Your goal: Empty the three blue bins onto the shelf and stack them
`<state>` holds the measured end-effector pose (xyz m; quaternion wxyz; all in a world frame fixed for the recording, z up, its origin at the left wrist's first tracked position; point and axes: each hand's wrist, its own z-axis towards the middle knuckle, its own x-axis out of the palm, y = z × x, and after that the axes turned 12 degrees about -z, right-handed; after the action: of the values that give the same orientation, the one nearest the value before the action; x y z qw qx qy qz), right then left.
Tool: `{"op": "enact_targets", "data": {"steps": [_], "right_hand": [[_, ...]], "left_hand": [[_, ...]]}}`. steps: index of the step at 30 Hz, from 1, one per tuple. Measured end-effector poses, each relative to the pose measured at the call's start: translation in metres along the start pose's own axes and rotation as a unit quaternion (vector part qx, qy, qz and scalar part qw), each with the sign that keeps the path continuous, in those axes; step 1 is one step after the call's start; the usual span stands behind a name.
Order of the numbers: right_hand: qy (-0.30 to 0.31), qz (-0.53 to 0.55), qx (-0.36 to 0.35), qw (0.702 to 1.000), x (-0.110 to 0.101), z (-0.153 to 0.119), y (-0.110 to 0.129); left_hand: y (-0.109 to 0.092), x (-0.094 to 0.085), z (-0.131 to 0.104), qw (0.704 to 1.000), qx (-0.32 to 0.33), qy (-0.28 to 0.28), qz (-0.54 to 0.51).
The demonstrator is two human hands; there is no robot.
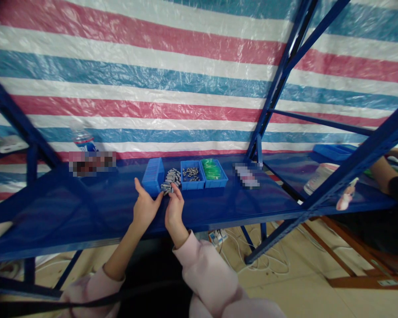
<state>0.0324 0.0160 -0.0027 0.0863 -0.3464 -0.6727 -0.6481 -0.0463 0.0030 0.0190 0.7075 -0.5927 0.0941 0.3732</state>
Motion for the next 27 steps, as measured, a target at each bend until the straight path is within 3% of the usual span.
{"op": "enact_targets", "data": {"steps": [11,18,27], "right_hand": [[-0.008,-0.017,0.006,1.000,-0.002,0.001,-0.001],[-0.003,-0.033,0.004,0.999,-0.003,0.000,-0.001],[0.000,-0.048,0.002,0.999,-0.005,0.002,-0.004]], "left_hand": [[0.031,-0.004,0.014,0.995,0.017,-0.064,-0.073],[0.028,-0.004,0.010,0.994,0.051,-0.079,-0.060],[0.018,-0.021,0.007,0.996,-0.043,-0.073,0.004]]}}
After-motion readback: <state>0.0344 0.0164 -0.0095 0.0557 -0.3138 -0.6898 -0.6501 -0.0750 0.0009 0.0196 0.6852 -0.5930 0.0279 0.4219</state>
